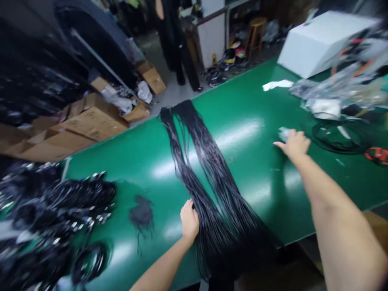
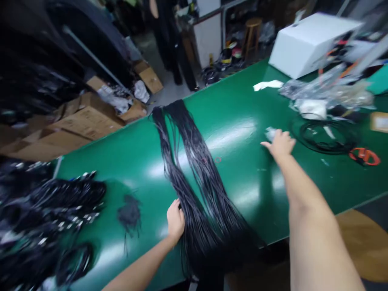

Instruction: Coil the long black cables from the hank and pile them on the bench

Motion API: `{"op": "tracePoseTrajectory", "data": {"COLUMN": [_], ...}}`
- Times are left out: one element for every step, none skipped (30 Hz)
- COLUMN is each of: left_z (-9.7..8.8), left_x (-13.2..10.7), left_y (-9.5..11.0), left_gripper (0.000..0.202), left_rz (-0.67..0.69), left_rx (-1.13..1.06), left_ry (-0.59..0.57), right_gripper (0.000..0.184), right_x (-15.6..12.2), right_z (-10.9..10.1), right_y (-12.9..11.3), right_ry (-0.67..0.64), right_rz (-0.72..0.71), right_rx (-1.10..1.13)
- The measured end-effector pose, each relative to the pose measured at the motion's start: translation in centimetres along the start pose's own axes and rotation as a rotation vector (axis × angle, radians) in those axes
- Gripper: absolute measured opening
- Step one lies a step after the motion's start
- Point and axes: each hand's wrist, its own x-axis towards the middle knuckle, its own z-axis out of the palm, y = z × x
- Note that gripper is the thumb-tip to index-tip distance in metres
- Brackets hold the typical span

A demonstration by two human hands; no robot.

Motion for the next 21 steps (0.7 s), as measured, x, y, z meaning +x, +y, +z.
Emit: {"op": "tracePoseTrajectory", "data": {"left_z": [-0.3, -0.5, -0.8, -1.1, -1.3, -1.4, -1.6, -1.6, -1.5, -1.4, -1.2, -1.0, -0.8, -0.6, -0.4, -0.2, -0.1, 0.2, 0.4, 0.7, 1.0], "left_x": [0.1, 0.3, 0.4, 0.6, 0.7, 0.8, 0.9, 1.0, 1.2, 1.4, 1.7, 2.0, 2.0, 1.7, 0.9, -0.4, -2.3, -4.7, -7.3, -10.0, -12.4], "left_y": [0.7, 1.3, 1.9, 2.4, 2.7, 2.9, 3.0, 3.0, 2.8, 2.6, 2.4, 2.2, 2.1, 2.2, 2.6, 3.2, 3.9, 4.9, 5.8, 6.8, 7.6], "left_gripper": [0.046, 0.045, 0.045, 0.045, 0.045, 0.045, 0.046, 0.048, 0.049, 0.049, 0.047, 0.046, 0.045, 0.045, 0.045, 0.046, 0.048, 0.05, 0.051, 0.055, 0.062], "left_rz": [0.006, 0.009, -0.006, -0.025, -0.044, -0.056, -0.07, -0.083, -0.093, -0.101, -0.088, -0.072, -0.07, -0.076, -0.091, -0.108, -0.12, -0.123, -0.114, -0.103, -0.096], "left_rx": [-0.026, -0.044, -0.041, -0.034, -0.028, -0.026, -0.025, -0.027, -0.032, -0.039, -0.062, -0.085, -0.111, -0.139, -0.164, -0.187, -0.208, -0.226, -0.247, -0.272, -0.308], "left_ry": [-0.006, -0.012, -0.013, -0.025, -0.044, -0.072, -0.099, -0.128, -0.16, -0.175, -0.15, -0.146, -0.141, -0.133, -0.131, -0.129, -0.128, -0.128, -0.133, -0.141, -0.155], "right_gripper": [0.084, 0.083, 0.075, 0.062, 0.047, 0.036, 0.028, 0.024, 0.024, 0.028, 0.034, 0.039, 0.041, 0.041, 0.042, 0.044, 0.05, 0.055, 0.06, 0.063, 0.065], "right_x": [0.3, 0.4, 0.0, -1.3, -3.5, -6.7, -10.8, -15.6, -20.7, -26.0, -31.0, -35.6, -39.7, -43.1, -45.8, -47.7, -49.0, -49.7, -49.9, -49.9, -49.8], "right_z": [-0.5, -0.9, -1.2, -1.4, -1.6, -1.8, -2.2, -2.8, -3.6, -4.6, -5.5, -6.4, -6.9, -7.0, -6.6, -5.8, -4.7, -3.4, -2.1, -0.9, 0.0], "right_y": [0.2, 0.2, 0.1, -0.1, -0.3, -0.3, -0.2, 0.0, 0.4, 0.8, 1.2, 1.5, 1.7, 1.9, 1.9, 1.9, 1.8, 1.7, 1.5, 1.3, 1.1], "right_ry": [0.062, 0.097, 0.094, 0.052, -0.009, -0.068, -0.119, -0.161, -0.189, -0.208, -0.227, -0.252, -0.29, -0.339, -0.394, -0.44, -0.468, -0.475, -0.468, -0.459, -0.464], "right_rz": [-0.02, -0.06, -0.119, -0.192, -0.269, -0.34, -0.392, -0.403, -0.368, -0.303, -0.225, -0.167, -0.146, -0.162, -0.2, -0.225, -0.221, -0.187, -0.131, -0.069, -0.026], "right_rx": [-0.001, 0.022, 0.072, 0.146, 0.235, 0.332, 0.425, 0.501, 0.552, 0.573, 0.573, 0.563, 0.558, 0.564, 0.579, 0.596, 0.611, 0.619, 0.623, 0.627, 0.629]}}
